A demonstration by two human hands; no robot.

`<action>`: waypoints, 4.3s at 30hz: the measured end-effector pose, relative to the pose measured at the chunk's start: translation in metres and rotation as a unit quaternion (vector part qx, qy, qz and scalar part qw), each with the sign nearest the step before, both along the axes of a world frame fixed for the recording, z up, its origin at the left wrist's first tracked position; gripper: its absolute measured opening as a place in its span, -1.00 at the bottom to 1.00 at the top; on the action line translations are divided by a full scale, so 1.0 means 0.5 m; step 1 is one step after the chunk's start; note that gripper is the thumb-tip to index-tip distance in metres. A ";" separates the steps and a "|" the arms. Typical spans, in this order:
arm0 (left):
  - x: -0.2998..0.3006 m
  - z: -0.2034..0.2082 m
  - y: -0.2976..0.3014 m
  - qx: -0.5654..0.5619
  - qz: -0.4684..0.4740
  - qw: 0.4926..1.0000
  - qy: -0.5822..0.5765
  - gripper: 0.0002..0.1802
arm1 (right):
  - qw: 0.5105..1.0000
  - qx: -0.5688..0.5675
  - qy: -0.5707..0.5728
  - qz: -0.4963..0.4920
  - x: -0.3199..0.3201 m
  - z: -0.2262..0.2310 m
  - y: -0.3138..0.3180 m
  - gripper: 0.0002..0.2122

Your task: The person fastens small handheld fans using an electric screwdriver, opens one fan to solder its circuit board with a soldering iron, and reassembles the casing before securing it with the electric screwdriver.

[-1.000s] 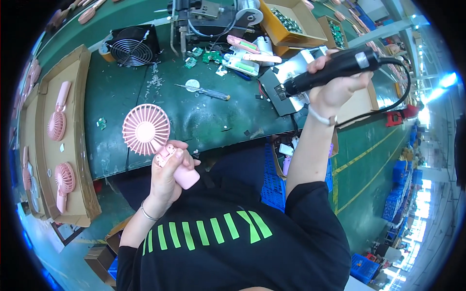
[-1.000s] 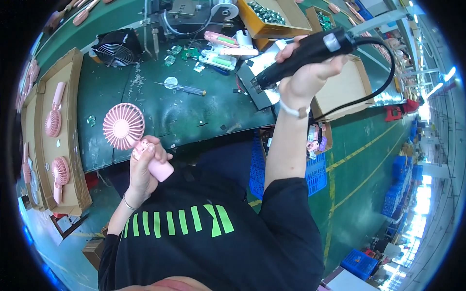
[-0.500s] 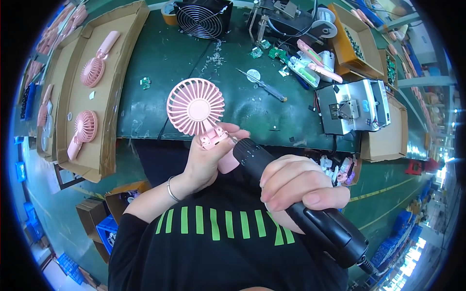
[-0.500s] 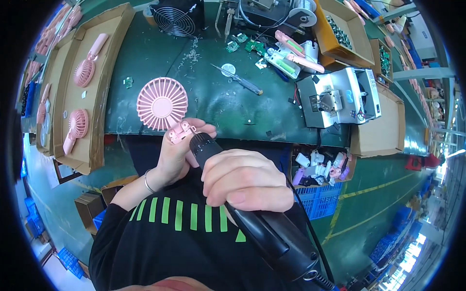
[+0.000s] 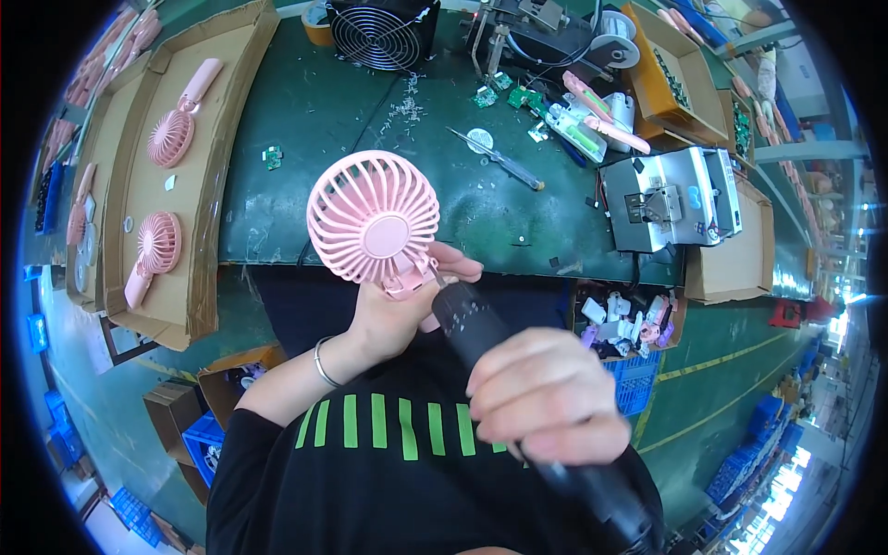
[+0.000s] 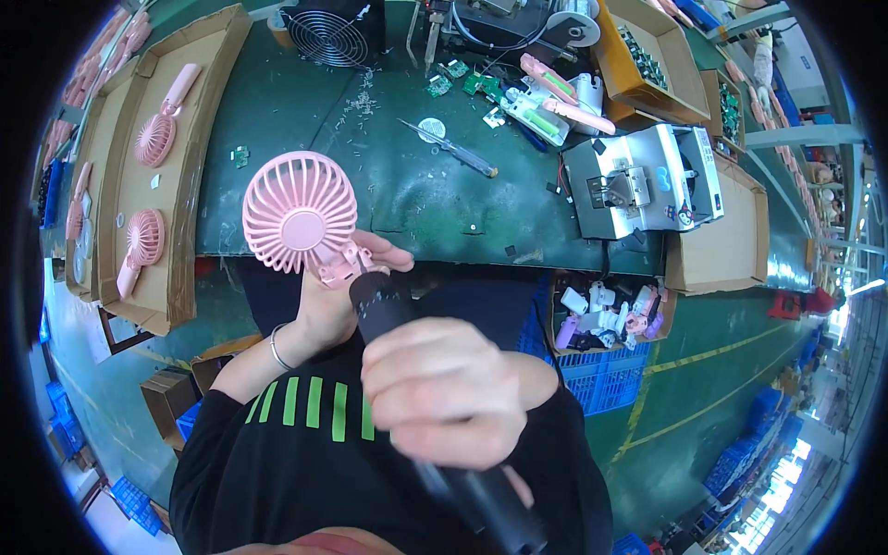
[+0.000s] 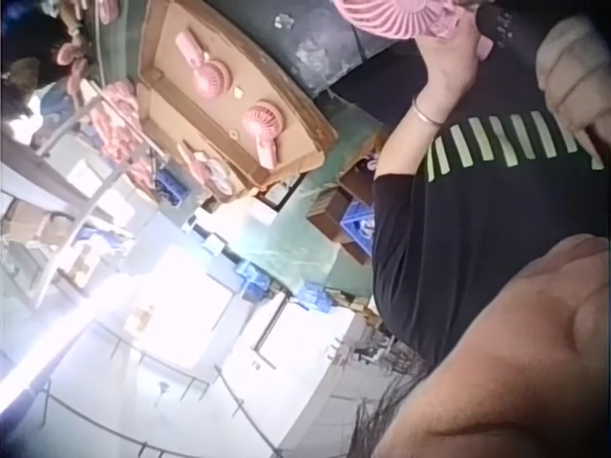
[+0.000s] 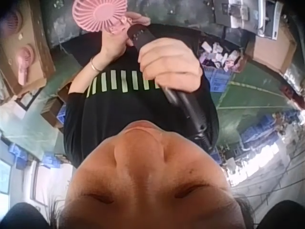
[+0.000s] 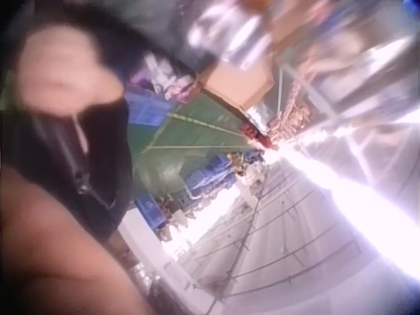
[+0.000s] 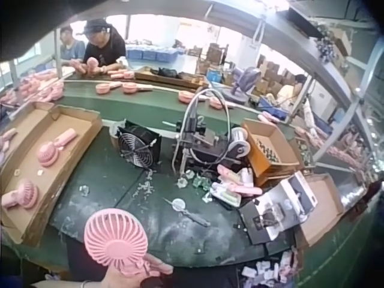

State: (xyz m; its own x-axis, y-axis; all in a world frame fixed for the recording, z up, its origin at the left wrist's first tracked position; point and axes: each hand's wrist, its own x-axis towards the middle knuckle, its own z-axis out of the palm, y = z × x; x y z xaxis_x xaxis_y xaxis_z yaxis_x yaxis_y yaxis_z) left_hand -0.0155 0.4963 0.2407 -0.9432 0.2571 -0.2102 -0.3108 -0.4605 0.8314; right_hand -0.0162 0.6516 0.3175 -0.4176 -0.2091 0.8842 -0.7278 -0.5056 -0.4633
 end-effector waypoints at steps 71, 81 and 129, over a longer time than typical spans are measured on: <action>-0.004 0.000 0.012 -0.002 -0.119 0.985 -0.126 -0.84 | 0.982 -0.071 -0.160 -0.068 -0.033 -0.029 -0.003 -0.57; -0.005 0.007 0.010 0.003 -0.119 0.984 -0.130 -0.86 | 0.975 -0.103 -0.195 -0.030 -0.014 -0.015 0.000 -0.81; -0.100 0.157 -0.191 -0.113 0.122 0.971 0.172 -0.59 | 0.949 -0.106 -0.238 -0.178 -0.097 -0.131 0.084 -0.17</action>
